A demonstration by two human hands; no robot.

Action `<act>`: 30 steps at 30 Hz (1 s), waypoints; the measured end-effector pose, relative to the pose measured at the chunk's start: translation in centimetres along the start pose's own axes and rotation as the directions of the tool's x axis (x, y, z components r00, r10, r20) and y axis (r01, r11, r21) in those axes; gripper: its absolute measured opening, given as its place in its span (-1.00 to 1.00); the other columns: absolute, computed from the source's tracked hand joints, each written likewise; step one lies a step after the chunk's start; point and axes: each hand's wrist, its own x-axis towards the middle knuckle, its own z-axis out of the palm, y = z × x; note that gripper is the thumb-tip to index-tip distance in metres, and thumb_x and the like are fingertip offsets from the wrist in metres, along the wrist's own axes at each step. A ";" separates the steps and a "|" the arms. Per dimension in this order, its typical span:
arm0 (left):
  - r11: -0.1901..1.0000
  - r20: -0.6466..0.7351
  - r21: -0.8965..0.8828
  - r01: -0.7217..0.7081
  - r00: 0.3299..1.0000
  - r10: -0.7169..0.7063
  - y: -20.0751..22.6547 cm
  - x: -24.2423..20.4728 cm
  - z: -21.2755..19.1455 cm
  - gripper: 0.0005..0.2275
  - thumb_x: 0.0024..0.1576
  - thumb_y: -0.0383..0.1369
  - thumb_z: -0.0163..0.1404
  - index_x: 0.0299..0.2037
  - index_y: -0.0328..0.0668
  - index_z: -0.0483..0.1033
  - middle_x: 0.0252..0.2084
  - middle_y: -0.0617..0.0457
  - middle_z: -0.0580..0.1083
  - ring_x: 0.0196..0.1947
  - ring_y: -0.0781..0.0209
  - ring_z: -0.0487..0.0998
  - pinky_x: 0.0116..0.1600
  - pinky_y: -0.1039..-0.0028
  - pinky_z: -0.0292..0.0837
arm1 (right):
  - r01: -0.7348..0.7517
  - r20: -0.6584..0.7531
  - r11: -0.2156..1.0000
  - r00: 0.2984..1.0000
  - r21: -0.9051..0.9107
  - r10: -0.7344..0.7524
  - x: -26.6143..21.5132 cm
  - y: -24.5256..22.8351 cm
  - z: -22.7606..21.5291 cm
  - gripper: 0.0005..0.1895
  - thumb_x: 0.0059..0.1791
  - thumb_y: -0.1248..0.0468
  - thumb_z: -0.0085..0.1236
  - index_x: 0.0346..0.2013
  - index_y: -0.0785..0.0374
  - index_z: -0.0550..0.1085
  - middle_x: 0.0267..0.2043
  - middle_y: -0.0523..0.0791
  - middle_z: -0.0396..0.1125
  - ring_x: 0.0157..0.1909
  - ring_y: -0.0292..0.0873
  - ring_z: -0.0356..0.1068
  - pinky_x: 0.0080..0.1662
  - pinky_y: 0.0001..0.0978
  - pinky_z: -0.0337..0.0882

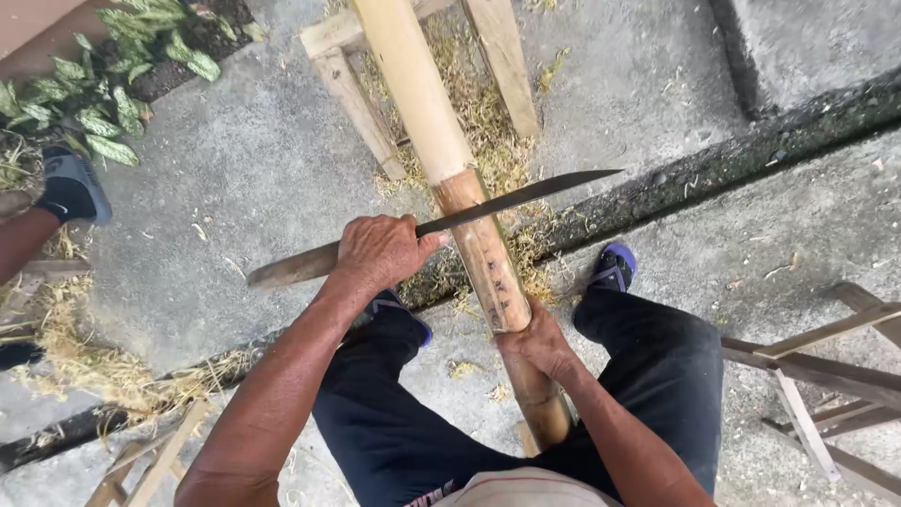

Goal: The recorder is using a machete to shave and shape a long piece of bamboo supported on a wooden stand.

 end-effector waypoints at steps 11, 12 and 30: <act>0.982 -0.090 -0.129 -0.137 0.988 0.126 -0.5 1.5 3.0 -0.34 0.18 0.29 -0.31 -0.34 -0.22 0.56 -0.60 -0.10 0.52 -0.51 -0.04 0.61 -0.28 0.07 0.51 | -0.133 -0.315 0.838 0.948 -0.530 -0.048 -3.2 -3.7 3.3 0.11 -0.30 0.06 0.37 0.43 0.21 0.01 0.08 0.14 0.38 -0.03 0.14 0.51 0.03 -0.16 0.53; 0.980 -0.095 -0.128 -0.151 0.986 0.140 -0.6 1.8 2.9 -0.32 0.20 0.30 -0.35 -0.34 -0.22 0.56 -0.61 -0.10 0.51 -0.53 -0.05 0.61 -0.30 0.08 0.51 | -0.170 -0.345 0.828 0.938 -0.535 -0.030 -2.8 -4.2 3.4 0.10 -0.28 0.06 0.38 0.44 0.18 0.02 0.06 0.17 0.39 -0.02 0.18 0.50 0.05 -0.13 0.51; 0.992 -0.108 0.060 -0.115 0.987 0.121 -4.6 5.0 2.4 -0.24 0.23 0.34 -0.53 -0.35 -0.13 0.58 -0.63 0.08 0.36 -0.61 0.16 0.47 -0.48 0.20 0.44 | -0.119 -0.399 0.804 0.904 -0.582 -0.155 -2.7 -2.8 5.0 0.05 -0.27 0.04 0.32 0.41 0.18 0.02 0.01 0.14 0.41 -0.06 0.14 0.52 0.07 -0.10 0.49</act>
